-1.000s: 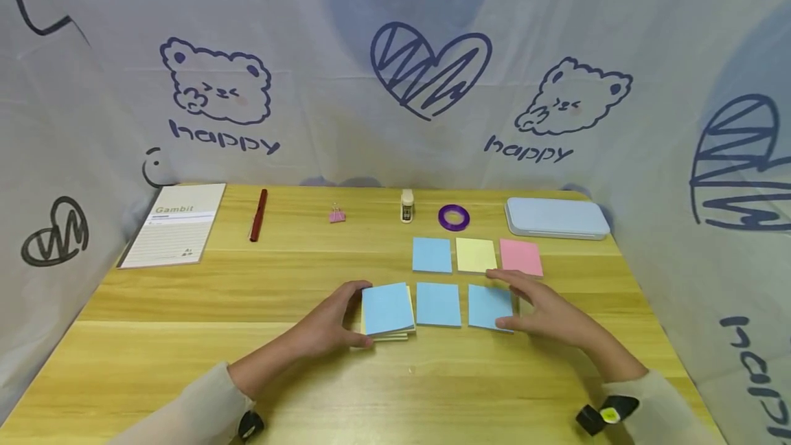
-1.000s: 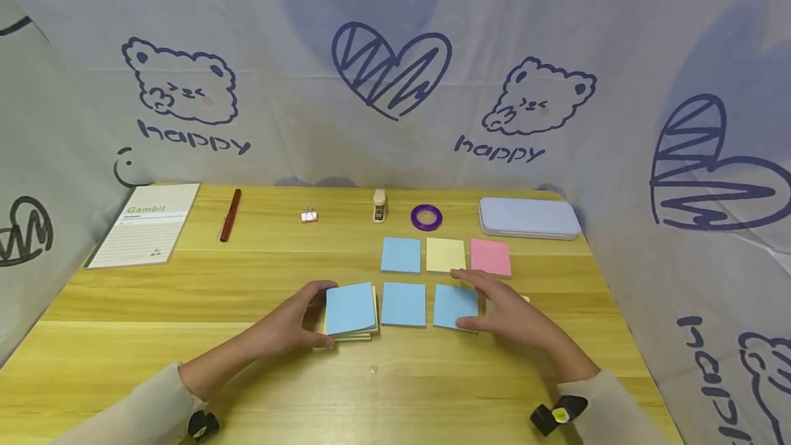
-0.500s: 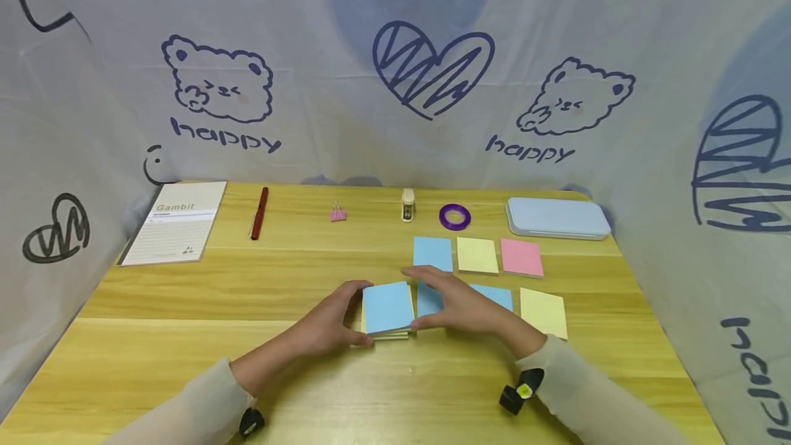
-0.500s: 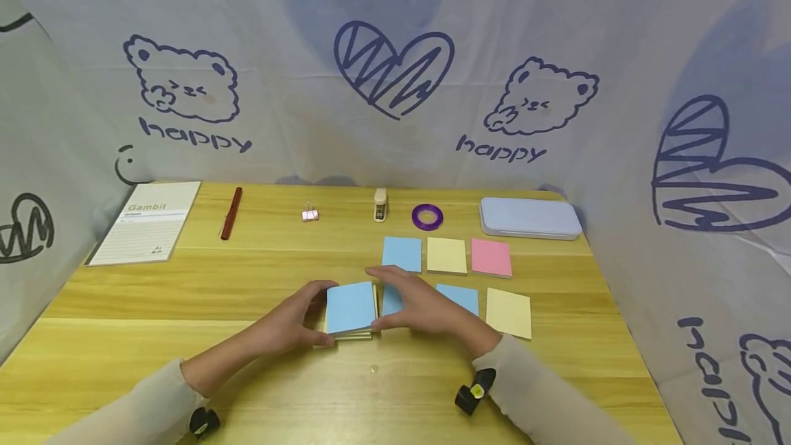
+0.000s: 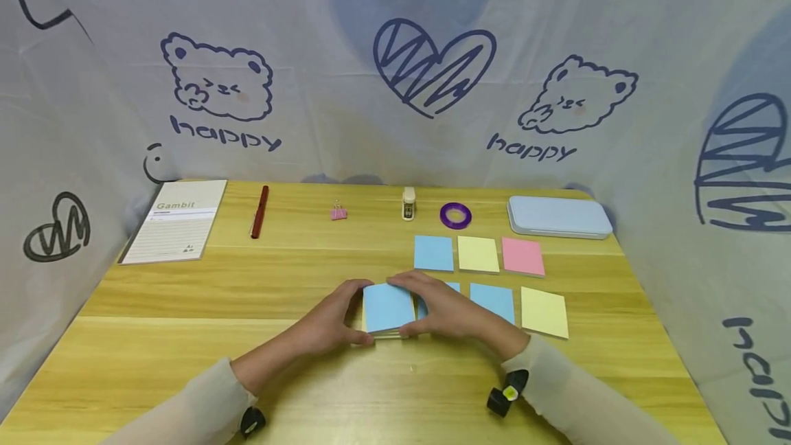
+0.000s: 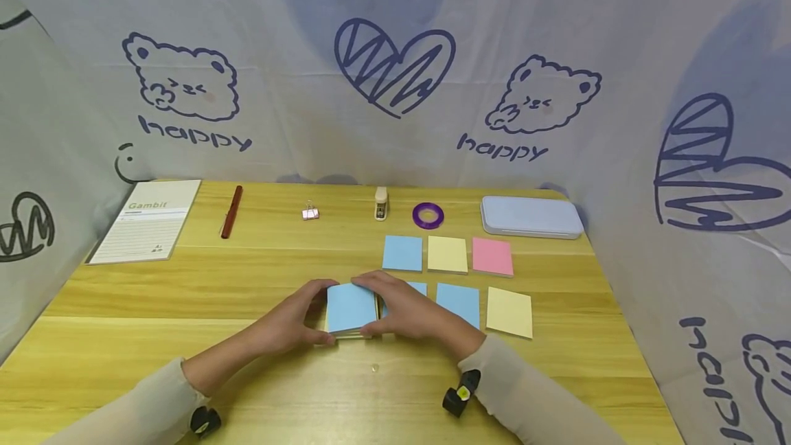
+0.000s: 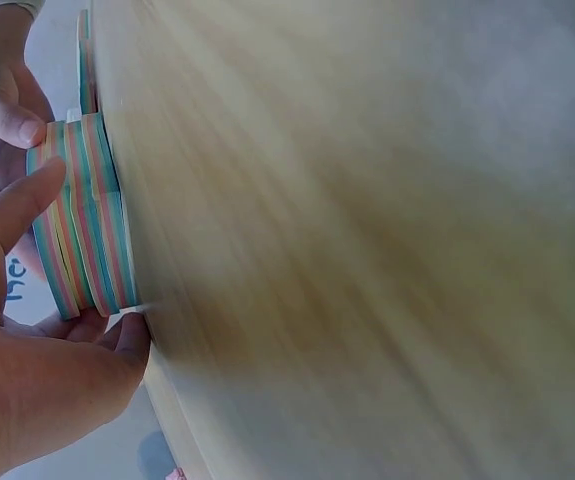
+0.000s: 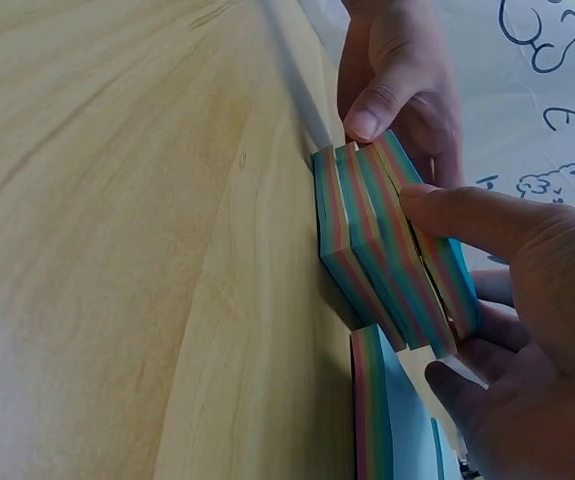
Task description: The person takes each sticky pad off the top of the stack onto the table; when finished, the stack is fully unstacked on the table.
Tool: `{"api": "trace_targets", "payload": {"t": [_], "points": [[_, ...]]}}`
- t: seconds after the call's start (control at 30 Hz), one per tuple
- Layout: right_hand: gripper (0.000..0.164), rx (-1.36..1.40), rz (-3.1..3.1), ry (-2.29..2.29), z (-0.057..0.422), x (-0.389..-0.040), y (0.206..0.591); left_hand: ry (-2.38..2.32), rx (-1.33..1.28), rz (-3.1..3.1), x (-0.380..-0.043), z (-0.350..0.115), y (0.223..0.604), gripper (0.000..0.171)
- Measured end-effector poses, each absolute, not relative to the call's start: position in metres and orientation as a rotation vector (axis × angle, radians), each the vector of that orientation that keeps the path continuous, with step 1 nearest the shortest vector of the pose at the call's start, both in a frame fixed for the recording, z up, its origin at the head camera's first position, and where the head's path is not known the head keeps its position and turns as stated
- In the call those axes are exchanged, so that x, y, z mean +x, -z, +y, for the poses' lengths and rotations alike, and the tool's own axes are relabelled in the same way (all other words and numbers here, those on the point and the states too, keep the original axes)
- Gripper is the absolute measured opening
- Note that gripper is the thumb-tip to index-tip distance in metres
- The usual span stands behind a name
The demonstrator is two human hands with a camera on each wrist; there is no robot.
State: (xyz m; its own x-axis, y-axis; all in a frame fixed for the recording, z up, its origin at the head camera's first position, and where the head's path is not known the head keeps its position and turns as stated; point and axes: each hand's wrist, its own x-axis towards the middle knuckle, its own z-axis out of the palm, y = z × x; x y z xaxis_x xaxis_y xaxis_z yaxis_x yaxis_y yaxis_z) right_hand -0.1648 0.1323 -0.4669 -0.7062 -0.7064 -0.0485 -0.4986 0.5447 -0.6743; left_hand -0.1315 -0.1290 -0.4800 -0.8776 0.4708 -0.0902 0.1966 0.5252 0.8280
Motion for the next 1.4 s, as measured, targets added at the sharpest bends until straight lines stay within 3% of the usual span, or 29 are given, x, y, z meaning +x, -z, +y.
{"api": "trace_targets", "payload": {"t": [0.33, 0.83, 1.4], "points": [[0.085, -0.996, 2.532, 0.986, 0.153, -0.152, 0.463, -1.271, 0.531, 2.471, -0.131, -0.128, 0.478, 0.088], [0.082, -0.905, 2.634, 1.035, 0.208, -0.083, 0.483, -1.247, 0.492, 2.506, -0.129, -0.127, 0.476, 0.087], [0.082, -0.901, 2.668, 0.927, 0.214, -0.067, 0.505, -1.255, 0.488, 2.500, -0.127, -0.125, 0.475, 0.087]]}}
